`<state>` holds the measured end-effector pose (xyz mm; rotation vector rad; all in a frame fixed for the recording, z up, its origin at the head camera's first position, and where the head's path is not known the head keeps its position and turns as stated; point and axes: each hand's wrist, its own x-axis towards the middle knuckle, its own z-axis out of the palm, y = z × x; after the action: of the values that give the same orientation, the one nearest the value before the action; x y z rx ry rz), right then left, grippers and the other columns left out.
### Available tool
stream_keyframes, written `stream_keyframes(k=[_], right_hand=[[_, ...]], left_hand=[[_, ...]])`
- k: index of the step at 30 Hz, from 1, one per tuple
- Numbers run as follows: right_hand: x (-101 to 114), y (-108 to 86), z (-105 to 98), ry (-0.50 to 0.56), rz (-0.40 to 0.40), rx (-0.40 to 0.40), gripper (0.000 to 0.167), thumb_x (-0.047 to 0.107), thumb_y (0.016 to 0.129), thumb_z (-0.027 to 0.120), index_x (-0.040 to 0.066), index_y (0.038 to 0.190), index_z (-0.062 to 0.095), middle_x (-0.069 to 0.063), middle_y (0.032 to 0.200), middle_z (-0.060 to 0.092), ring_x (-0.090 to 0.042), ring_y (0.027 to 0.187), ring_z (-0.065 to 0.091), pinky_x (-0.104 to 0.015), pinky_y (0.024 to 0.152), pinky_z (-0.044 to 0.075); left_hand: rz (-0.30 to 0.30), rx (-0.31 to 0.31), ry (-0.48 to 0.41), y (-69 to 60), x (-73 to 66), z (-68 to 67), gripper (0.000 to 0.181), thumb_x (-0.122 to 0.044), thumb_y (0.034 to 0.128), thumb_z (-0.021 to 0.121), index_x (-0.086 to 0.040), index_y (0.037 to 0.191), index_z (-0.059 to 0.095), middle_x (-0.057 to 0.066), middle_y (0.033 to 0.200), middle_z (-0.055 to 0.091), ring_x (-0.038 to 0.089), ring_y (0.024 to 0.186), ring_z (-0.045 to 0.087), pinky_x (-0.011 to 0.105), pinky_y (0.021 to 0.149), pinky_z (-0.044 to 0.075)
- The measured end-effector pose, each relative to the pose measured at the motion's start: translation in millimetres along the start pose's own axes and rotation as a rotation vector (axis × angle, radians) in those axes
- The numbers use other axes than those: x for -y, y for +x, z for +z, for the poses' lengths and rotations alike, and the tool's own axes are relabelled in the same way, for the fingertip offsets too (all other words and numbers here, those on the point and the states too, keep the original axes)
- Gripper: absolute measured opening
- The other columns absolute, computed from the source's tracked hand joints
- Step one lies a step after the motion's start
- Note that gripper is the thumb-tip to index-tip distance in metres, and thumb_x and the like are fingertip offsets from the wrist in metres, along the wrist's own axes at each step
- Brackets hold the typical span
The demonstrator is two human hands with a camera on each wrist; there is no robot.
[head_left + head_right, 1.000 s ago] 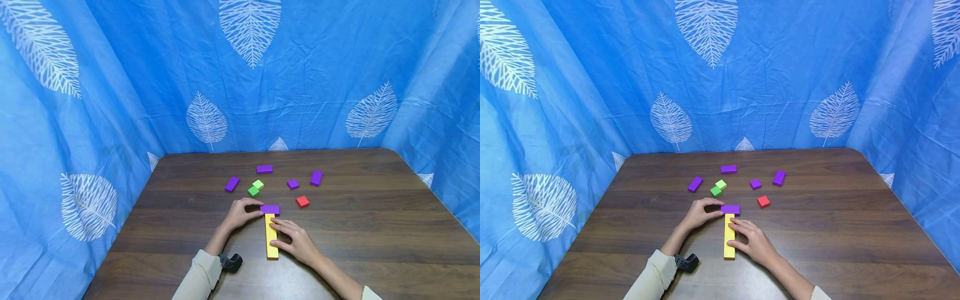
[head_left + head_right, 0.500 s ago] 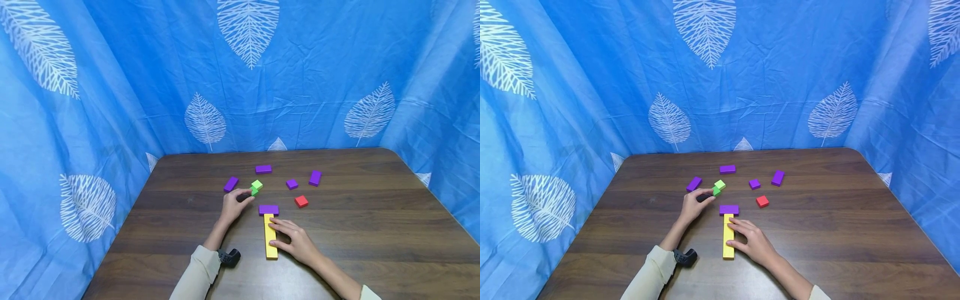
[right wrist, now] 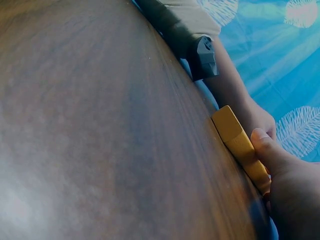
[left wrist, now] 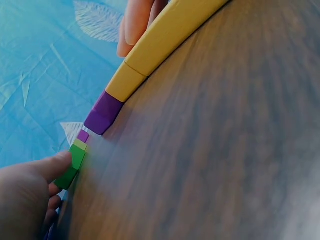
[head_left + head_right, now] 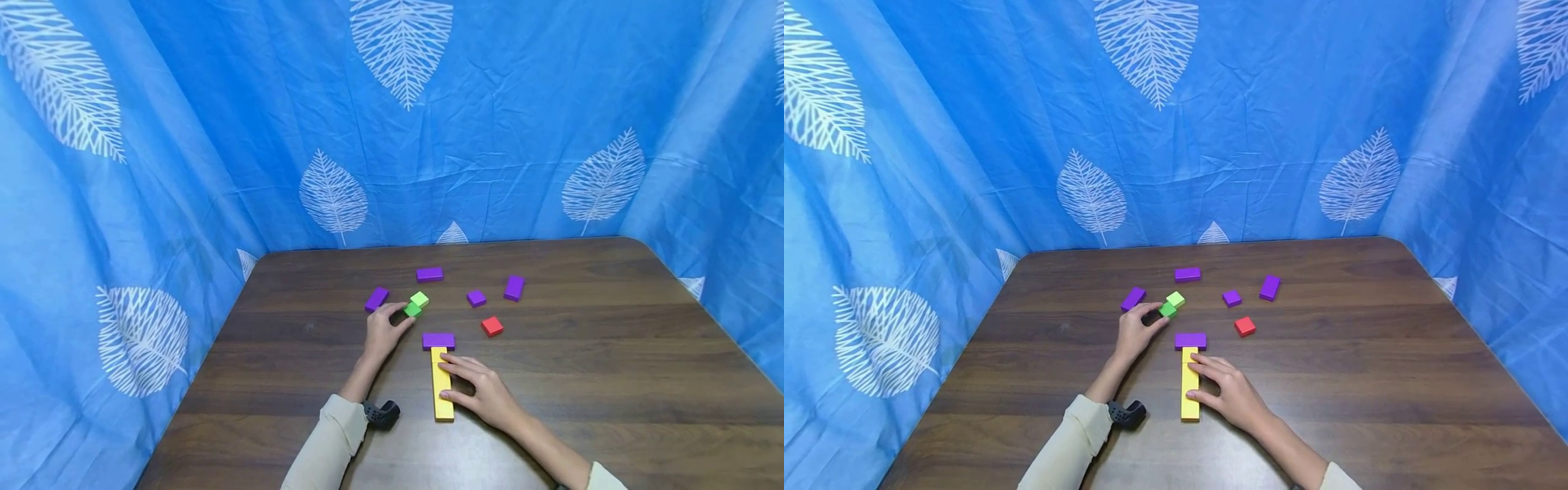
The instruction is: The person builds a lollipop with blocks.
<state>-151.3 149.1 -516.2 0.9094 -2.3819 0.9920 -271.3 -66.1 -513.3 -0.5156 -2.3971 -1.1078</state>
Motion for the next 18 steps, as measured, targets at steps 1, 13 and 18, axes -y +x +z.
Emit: stream_keyframes(k=[1, 13, 18], right_hand=[[0.0, -0.2, -0.2, 0.000, 0.003, 0.001, 0.046, 0.032, 0.076, 0.074, 0.009, 0.116, 0.065, -0.005, 0.124, 0.058, -0.022, 0.111, 0.055, -0.044, 0.088, 0.046], [0.4, 0.0, -0.6, 0.005, 0.024, 0.021, 0.046, 0.034, 0.078, 0.073, 0.011, 0.117, 0.064, -0.004, 0.125, 0.057, -0.023, 0.112, 0.054, -0.044, 0.089, 0.045], [0.1, 0.2, -0.2, 0.004, 0.006, 0.007, 0.046, 0.032, 0.077, 0.074, 0.009, 0.115, 0.065, -0.005, 0.124, 0.058, -0.023, 0.111, 0.055, -0.044, 0.087, 0.046]], left_hand=[[0.000, 0.003, 0.003, 0.0, 0.0, 0.1, 0.033, -0.019, 0.0744, 0.078, -0.003, 0.103, 0.070, 0.009, 0.098, 0.068, 0.023, 0.095, 0.062, 0.036, 0.087, 0.046], [0.121, 0.071, -0.086, -0.8, -3.4, -0.8, 0.028, -0.017, 0.0767, 0.076, -0.008, 0.103, 0.071, 0.006, 0.101, 0.068, 0.020, 0.097, 0.063, 0.032, 0.088, 0.046], [0.133, 0.151, -0.111, 0.9, -6.9, -1.0, 0.025, -0.017, 0.0784, 0.074, -0.009, 0.102, 0.072, 0.003, 0.102, 0.068, 0.018, 0.098, 0.062, 0.031, 0.089, 0.046]])
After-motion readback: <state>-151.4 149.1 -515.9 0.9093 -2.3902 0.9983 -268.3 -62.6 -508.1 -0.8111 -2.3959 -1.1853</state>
